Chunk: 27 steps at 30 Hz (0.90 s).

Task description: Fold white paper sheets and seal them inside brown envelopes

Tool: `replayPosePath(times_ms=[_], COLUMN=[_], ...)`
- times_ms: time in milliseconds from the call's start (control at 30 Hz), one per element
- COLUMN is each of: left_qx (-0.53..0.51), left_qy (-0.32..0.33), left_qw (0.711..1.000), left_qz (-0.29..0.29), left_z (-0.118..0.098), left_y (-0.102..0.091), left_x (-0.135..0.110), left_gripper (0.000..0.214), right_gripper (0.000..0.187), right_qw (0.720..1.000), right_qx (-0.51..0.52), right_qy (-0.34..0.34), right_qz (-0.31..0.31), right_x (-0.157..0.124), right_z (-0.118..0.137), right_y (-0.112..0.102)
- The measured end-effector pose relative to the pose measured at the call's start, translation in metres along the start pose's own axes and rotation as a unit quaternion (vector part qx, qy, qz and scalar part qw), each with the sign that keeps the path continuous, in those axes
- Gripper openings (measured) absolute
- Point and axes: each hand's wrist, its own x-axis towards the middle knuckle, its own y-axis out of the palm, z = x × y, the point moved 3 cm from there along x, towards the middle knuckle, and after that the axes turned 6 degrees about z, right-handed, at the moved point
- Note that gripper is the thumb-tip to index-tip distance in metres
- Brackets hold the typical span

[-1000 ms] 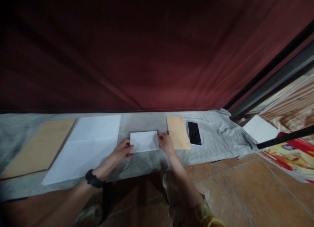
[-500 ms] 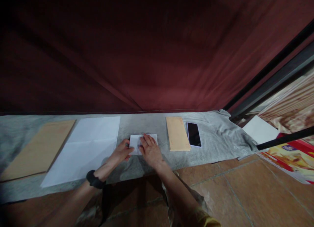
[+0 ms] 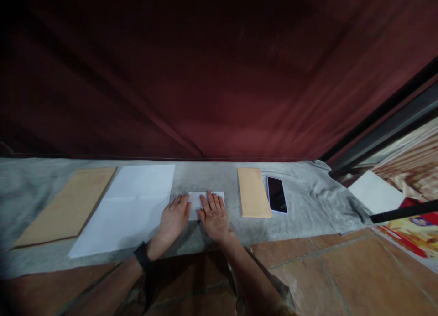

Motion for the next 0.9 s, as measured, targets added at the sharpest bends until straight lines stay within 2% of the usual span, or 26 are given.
replayPosePath(times_ms=[100, 167, 300, 533, 900], left_qx=[-0.008, -0.004, 0.01, 0.016, 0.049], left_qy=[0.124, 0.154, 0.146, 0.133, 0.072], left_qw=[0.989, 0.983, 0.984, 0.987, 0.993], left_qz=[-0.074, -0.095, -0.097, -0.089, -0.074], left_z=[-0.013, -0.017, -0.015, -0.01, -0.003], left_y=[0.018, 0.032, 0.049, 0.046, 0.041], left_x=[-0.002, -0.004, -0.006, -0.008, -0.011], left_gripper=[0.044, 0.052, 0.069, 0.079, 0.067], right_gripper=[0.054, 0.055, 0.056, 0.056, 0.063], right_qw=[1.0, 0.999, 0.999, 0.999, 0.998], right_qx=[-0.014, -0.025, -0.032, -0.01, 0.001], right_qy=[-0.008, -0.014, -0.012, 0.004, 0.054], right_qz=[0.012, 0.015, 0.001, -0.039, -0.025], right_x=[-0.001, -0.002, -0.003, -0.006, -0.014], right_z=[-0.001, -0.001, -0.002, -0.005, -0.028], right_y=[0.002, 0.004, 0.007, 0.01, 0.003])
